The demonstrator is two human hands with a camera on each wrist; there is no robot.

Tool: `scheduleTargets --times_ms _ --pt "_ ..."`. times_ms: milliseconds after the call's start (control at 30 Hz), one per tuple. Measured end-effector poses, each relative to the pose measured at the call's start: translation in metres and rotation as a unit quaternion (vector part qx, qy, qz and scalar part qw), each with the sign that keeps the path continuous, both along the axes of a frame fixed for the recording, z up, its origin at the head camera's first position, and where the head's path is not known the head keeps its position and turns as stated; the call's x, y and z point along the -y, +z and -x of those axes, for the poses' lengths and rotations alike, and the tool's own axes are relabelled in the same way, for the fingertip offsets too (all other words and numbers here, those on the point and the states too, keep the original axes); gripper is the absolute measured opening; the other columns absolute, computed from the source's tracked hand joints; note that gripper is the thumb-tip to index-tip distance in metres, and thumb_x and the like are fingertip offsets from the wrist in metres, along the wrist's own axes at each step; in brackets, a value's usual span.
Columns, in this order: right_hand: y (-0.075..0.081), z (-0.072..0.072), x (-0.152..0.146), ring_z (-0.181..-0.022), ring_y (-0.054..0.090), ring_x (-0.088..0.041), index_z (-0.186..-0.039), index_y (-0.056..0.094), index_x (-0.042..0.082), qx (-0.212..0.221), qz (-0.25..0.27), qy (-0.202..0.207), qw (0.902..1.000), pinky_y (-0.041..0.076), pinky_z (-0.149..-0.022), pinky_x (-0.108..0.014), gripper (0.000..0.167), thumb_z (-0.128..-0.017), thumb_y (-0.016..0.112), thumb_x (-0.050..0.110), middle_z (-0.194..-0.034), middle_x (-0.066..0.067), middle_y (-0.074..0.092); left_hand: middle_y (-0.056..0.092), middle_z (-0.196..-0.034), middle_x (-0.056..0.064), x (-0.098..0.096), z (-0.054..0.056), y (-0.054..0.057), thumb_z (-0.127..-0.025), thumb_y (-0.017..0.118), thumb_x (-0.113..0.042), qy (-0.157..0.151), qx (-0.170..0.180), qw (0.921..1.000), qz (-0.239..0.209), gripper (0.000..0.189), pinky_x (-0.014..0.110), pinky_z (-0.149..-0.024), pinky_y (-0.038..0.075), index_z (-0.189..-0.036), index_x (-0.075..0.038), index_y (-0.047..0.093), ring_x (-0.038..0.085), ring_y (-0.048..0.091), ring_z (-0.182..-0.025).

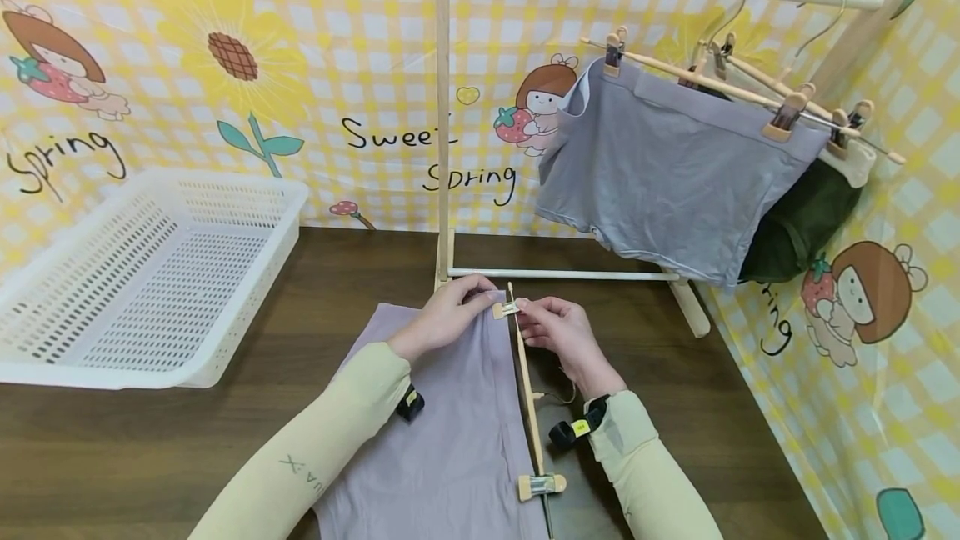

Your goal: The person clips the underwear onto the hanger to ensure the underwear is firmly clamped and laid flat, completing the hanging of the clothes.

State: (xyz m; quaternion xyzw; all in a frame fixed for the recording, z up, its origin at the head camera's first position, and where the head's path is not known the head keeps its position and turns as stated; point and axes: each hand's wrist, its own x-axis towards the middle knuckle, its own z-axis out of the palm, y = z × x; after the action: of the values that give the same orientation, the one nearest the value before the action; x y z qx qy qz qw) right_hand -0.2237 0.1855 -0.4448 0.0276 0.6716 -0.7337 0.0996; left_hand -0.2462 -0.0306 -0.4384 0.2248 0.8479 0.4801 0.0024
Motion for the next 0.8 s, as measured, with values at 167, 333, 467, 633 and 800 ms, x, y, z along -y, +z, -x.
scheduleTargets --times_ms 167,333,467,633,800 --pt "0.001 0.001 -0.001 -0.062 0.066 -0.012 -0.092 0.064 0.006 0.013 -0.003 -0.009 0.9999 0.057 -0.061 -0.025 0.023 -0.097 0.073 0.027 -0.09 -0.01 0.072 0.067 -0.092 0.002 0.017 -0.002 0.006 -0.104 0.059 -0.032 -0.008 -0.016 0.9957 0.09 0.025 0.035 -0.081 0.049 -0.105 -0.01 0.07 0.018 0.06 -0.085" --pt "0.001 0.006 -0.007 -0.064 0.067 -0.013 -0.098 0.063 0.004 0.018 -0.022 -0.019 0.9994 0.058 -0.063 -0.027 0.026 -0.097 0.073 0.028 -0.091 -0.01 0.071 0.059 -0.077 -0.003 0.046 0.002 0.008 -0.103 0.06 -0.027 -0.01 -0.02 0.9885 0.15 0.02 0.033 -0.069 0.046 -0.099 -0.01 0.071 0.015 0.054 -0.07" --pt "0.001 0.012 -0.013 -0.068 0.068 -0.014 -0.106 0.062 0.0 0.028 -0.043 -0.011 0.9986 0.059 -0.067 -0.028 0.032 -0.098 0.072 0.03 -0.09 -0.01 0.07 0.059 -0.078 -0.001 0.066 0.005 0.009 -0.102 0.062 -0.019 0.02 -0.021 0.9856 0.167 0.014 0.035 -0.071 0.045 -0.099 -0.009 0.071 0.018 0.053 -0.071" --pt "-0.003 0.015 -0.02 -0.073 0.069 -0.016 -0.118 0.059 -0.01 0.032 -0.103 0.028 0.9938 0.059 -0.069 -0.028 0.04 -0.101 0.067 0.025 -0.091 -0.015 0.071 0.066 -0.1 0.004 0.075 0.0 0.009 -0.098 0.066 -0.019 0.061 -0.052 0.9737 0.213 0.015 0.047 -0.089 0.044 -0.109 -0.009 0.071 0.028 0.059 -0.094" --pt "0.0 0.005 -0.023 -0.094 0.068 -0.026 -0.129 0.059 -0.007 -0.038 -0.261 0.038 0.9638 0.056 -0.084 -0.039 0.05 -0.1 0.067 0.033 -0.112 -0.019 0.069 0.06 -0.122 0.01 0.067 -0.019 0.013 -0.092 0.071 -0.019 0.053 -0.095 0.9667 0.232 0.034 0.053 -0.099 0.035 -0.123 -0.009 0.066 0.034 0.05 -0.116"
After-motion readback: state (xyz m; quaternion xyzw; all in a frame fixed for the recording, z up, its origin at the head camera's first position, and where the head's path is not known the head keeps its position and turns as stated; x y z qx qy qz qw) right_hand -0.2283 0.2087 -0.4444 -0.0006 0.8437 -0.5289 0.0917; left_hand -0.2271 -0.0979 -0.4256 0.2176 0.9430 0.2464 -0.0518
